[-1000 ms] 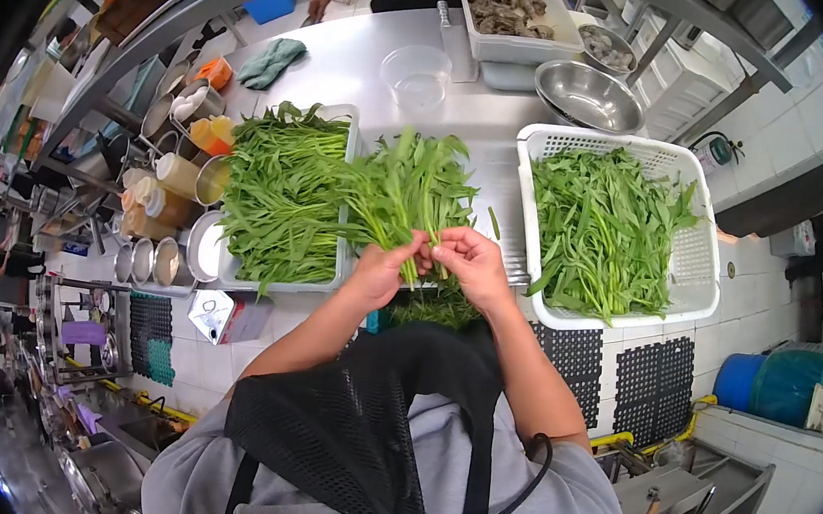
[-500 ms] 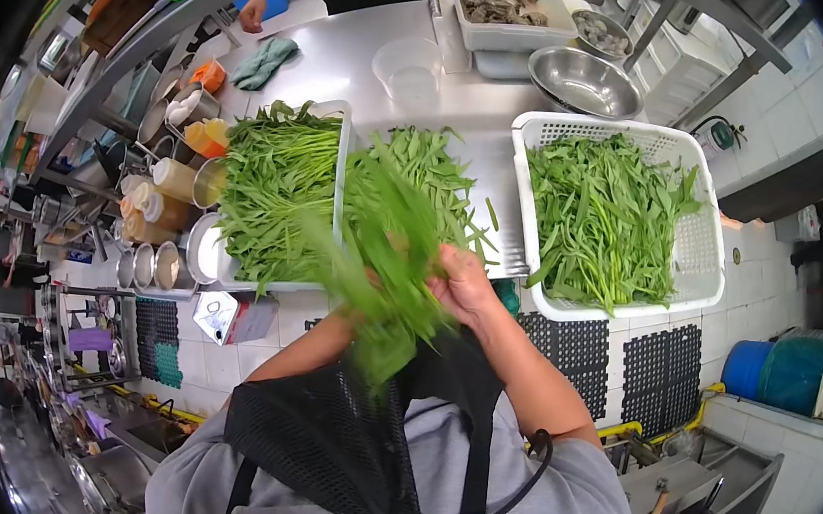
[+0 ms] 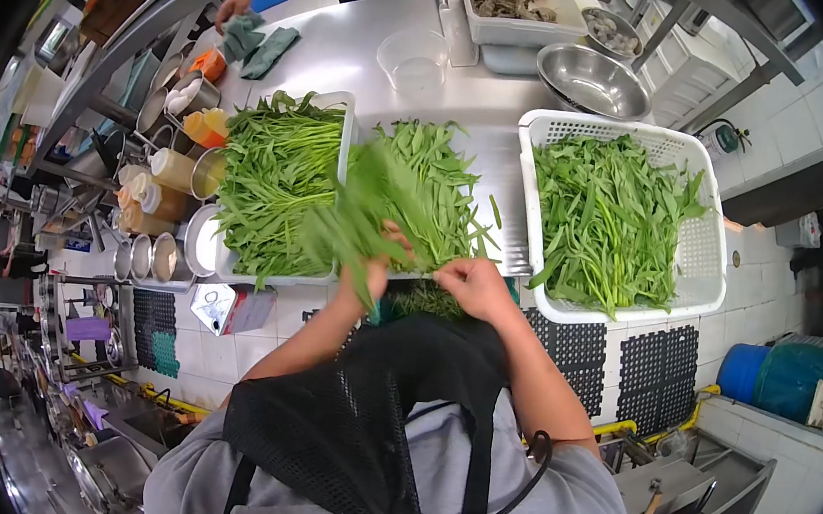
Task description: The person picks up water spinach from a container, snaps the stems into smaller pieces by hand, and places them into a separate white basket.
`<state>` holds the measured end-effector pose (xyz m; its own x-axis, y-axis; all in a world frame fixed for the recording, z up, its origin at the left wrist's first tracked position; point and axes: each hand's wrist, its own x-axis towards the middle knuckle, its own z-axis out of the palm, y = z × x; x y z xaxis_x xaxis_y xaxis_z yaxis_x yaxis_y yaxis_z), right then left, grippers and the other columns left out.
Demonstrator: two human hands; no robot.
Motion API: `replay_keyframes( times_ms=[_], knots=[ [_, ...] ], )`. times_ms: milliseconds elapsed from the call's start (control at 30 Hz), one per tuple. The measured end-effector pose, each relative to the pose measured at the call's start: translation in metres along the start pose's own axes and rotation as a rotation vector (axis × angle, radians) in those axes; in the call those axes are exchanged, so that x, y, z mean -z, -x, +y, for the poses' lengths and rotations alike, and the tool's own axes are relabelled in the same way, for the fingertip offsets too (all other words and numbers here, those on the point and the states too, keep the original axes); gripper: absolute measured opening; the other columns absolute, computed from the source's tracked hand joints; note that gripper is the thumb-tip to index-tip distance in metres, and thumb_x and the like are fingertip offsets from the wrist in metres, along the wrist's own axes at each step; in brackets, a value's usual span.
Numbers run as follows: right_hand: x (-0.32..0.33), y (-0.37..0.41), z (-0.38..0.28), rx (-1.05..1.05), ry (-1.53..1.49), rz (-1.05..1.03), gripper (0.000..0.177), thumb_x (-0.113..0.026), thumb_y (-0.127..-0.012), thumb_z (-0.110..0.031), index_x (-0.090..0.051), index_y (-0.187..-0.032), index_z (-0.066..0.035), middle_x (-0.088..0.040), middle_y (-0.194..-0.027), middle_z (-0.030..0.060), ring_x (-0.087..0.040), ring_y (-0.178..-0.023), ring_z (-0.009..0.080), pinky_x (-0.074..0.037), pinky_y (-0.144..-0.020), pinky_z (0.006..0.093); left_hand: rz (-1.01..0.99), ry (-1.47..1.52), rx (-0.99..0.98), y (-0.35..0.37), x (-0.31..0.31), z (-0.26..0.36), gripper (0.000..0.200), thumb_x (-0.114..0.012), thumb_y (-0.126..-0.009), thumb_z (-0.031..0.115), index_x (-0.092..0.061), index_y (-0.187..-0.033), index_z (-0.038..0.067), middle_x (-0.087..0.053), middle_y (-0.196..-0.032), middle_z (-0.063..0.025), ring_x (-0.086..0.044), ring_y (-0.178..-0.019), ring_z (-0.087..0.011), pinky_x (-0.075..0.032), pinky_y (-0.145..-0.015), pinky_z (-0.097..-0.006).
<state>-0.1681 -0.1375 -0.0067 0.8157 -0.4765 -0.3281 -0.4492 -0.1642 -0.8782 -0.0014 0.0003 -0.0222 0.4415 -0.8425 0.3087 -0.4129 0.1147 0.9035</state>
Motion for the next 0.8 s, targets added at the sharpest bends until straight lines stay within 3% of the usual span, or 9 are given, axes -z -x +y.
replay_keyframes(
  times_ms=[67, 133, 233, 333, 400, 467, 533, 600, 800],
  knots=[
    [0.002, -0.001, -0.002, -0.031, 0.087, -0.04, 0.021, -0.065, -0.085, -0.02, -0.068, -0.079, 0.0, -0.065, -0.072, 0.0103, -0.059, -0.062, 0.0147, -0.047, -0.059, 0.031, 0.09, 0.92, 0.766, -0.022, 0.014, 0.017, 0.018, -0.055, -0.094, 0.016, -0.052, -0.109, 0.007, -0.062, -0.089, -0.0088, -0.061, -0.078, -0.02, -0.049, -0.068, -0.0329],
    [-0.002, -0.008, -0.005, 0.215, 0.268, 0.265, 0.021, -0.067, -0.082, -0.02, -0.067, -0.083, 0.0, -0.066, -0.075, 0.0144, -0.062, -0.066, 0.0253, -0.048, -0.062, 0.0369, 0.144, 0.989, 0.776, -0.025, 0.024, 0.018, 0.013, -0.057, -0.092, 0.015, -0.053, -0.101, 0.007, -0.06, -0.083, -0.0074, -0.059, -0.073, -0.0197, -0.048, -0.064, -0.0324],
    [-0.012, -0.032, -0.013, 0.211, 0.183, 0.38, 0.021, -0.067, -0.08, -0.019, -0.064, -0.086, 0.001, -0.065, -0.077, 0.0174, -0.062, -0.072, 0.0326, -0.049, -0.066, 0.0417, 0.137, 0.989, 0.72, -0.028, 0.028, 0.01, 0.011, -0.058, -0.092, 0.015, -0.052, -0.093, 0.006, -0.055, -0.076, -0.0054, -0.055, -0.067, -0.0191, -0.046, -0.061, -0.032],
    [-0.025, -0.055, 0.002, 0.441, 0.582, 0.435, 0.02, -0.067, -0.08, -0.018, -0.061, -0.085, 0.001, -0.064, -0.074, 0.0165, -0.062, -0.07, 0.0329, -0.049, -0.065, 0.0417, 0.081, 0.848, 0.622, -0.029, 0.026, 0.005, 0.013, -0.057, -0.093, 0.016, -0.05, -0.091, 0.006, -0.052, -0.071, -0.0043, -0.053, -0.066, -0.0186, -0.044, -0.061, -0.0316],
    [-0.026, -0.063, 0.003, 0.513, 0.589, 0.495, 0.02, -0.068, -0.078, -0.018, -0.06, -0.081, 0.0, -0.062, -0.071, 0.0149, -0.059, -0.063, 0.0323, -0.048, -0.062, 0.0406, 0.083, 0.781, 0.588, -0.027, 0.025, 0.004, 0.015, -0.058, -0.093, 0.018, -0.05, -0.089, 0.006, -0.05, -0.07, -0.004, -0.052, -0.065, -0.0186, -0.043, -0.061, -0.0313],
    [-0.023, -0.066, -0.005, 0.157, 0.092, 0.329, 0.02, -0.069, -0.079, -0.017, -0.059, -0.078, -0.001, -0.06, -0.066, 0.0089, -0.056, -0.057, 0.0245, -0.045, -0.057, 0.0355, 0.12, 0.791, 0.649, -0.025, 0.025, 0.001, 0.019, -0.058, -0.093, 0.021, -0.05, -0.084, 0.006, -0.052, -0.069, -0.0045, -0.052, -0.065, -0.019, -0.043, -0.062, -0.0304],
    [-0.008, -0.064, -0.021, 0.03, -0.552, 0.084, 0.011, -0.064, -0.087, -0.011, -0.057, -0.085, -0.004, -0.058, -0.07, -0.0011, -0.057, -0.064, 0.008, -0.042, -0.055, 0.0229, 0.15, 0.829, 0.659, -0.025, 0.026, 0.006, 0.02, -0.058, -0.093, 0.022, -0.051, -0.085, 0.005, -0.053, -0.071, -0.0049, -0.053, -0.066, -0.0187, -0.043, -0.063, -0.0303],
    [0.001, -0.049, -0.041, 0.087, -0.854, 0.033, 0.011, -0.061, -0.09, -0.007, -0.056, -0.098, -0.003, -0.06, -0.076, -0.0001, -0.056, -0.068, 0.0062, -0.042, -0.06, 0.0211, 0.176, 0.867, 0.669, -0.028, 0.025, 0.015, 0.021, -0.058, -0.094, 0.024, -0.053, -0.086, 0.005, -0.054, -0.072, -0.0053, -0.053, -0.066, -0.0184, -0.043, -0.064, -0.0302],
    [-0.006, -0.035, -0.034, 0.198, -0.845, -0.024, 0.025, -0.058, -0.09, -0.003, -0.054, -0.115, -0.001, -0.064, -0.086, 0.003, -0.06, -0.077, 0.0083, -0.046, -0.07, 0.0214, 0.227, 0.908, 0.636, -0.04, 0.02, 0.023, 0.021, -0.061, -0.092, 0.02, -0.06, -0.094, 0.0, -0.06, -0.079, -0.0057, -0.056, -0.069, -0.0161, -0.045, -0.062, -0.0303]
  ],
)
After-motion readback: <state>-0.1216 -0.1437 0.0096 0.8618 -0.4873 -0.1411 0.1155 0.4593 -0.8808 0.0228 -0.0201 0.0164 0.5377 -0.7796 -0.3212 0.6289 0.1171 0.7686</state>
